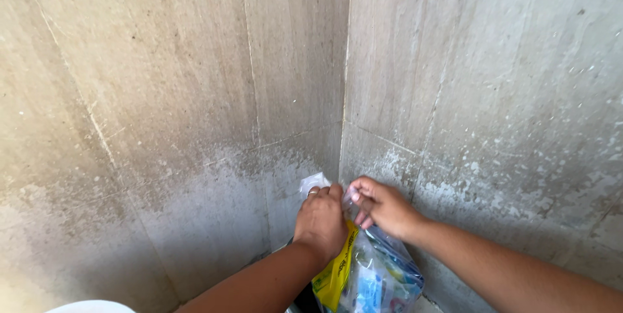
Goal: The person gathers the edges of a transparent plastic garbage bag containing various waste items inside a dark bucket. They twist the top of the bag and tie it into a knot to secure the contents.
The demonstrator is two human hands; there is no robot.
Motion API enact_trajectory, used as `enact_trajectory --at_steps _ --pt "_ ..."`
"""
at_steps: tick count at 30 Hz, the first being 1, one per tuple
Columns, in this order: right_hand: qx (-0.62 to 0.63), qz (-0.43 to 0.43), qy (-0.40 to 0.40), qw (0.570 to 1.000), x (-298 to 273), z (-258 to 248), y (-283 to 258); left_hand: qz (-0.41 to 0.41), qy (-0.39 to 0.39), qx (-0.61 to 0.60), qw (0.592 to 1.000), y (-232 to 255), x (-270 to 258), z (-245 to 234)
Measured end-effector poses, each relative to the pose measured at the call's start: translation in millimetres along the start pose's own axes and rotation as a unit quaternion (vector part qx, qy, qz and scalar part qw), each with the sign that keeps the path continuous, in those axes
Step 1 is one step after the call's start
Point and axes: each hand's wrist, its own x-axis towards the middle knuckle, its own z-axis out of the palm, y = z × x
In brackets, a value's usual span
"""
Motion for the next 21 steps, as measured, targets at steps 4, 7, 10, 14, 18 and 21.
enact_trajectory --at_steps 4,7,10,14,18,21 --pt "0.037 0.020 0.011 0.999 1 -3 -4 0.057 0.031 0.000 0.998 7 -7 -4" --pt "0.030 0.069 0.032 0.997 2 -3 -7 0.152 0.068 0.084 0.982 8 -5 0" --pt "0.059 0.087 0.031 0.994 3 -1 -5 0.197 0.086 0.138 0.967 1 2 9" --pt "0.113 0.120 -0.005 0.986 -5 -1 -15 0.113 0.044 0.132 0.984 -5 7 17" --pt "0.003 0.119 -0.043 0.992 -19 4 -33 -0.024 -0.010 -0.013 1.000 -4 5 9" --pt "-0.083 0.047 0.014 0.995 -29 10 -41 -0.083 -0.032 -0.052 0.995 9 5 7"
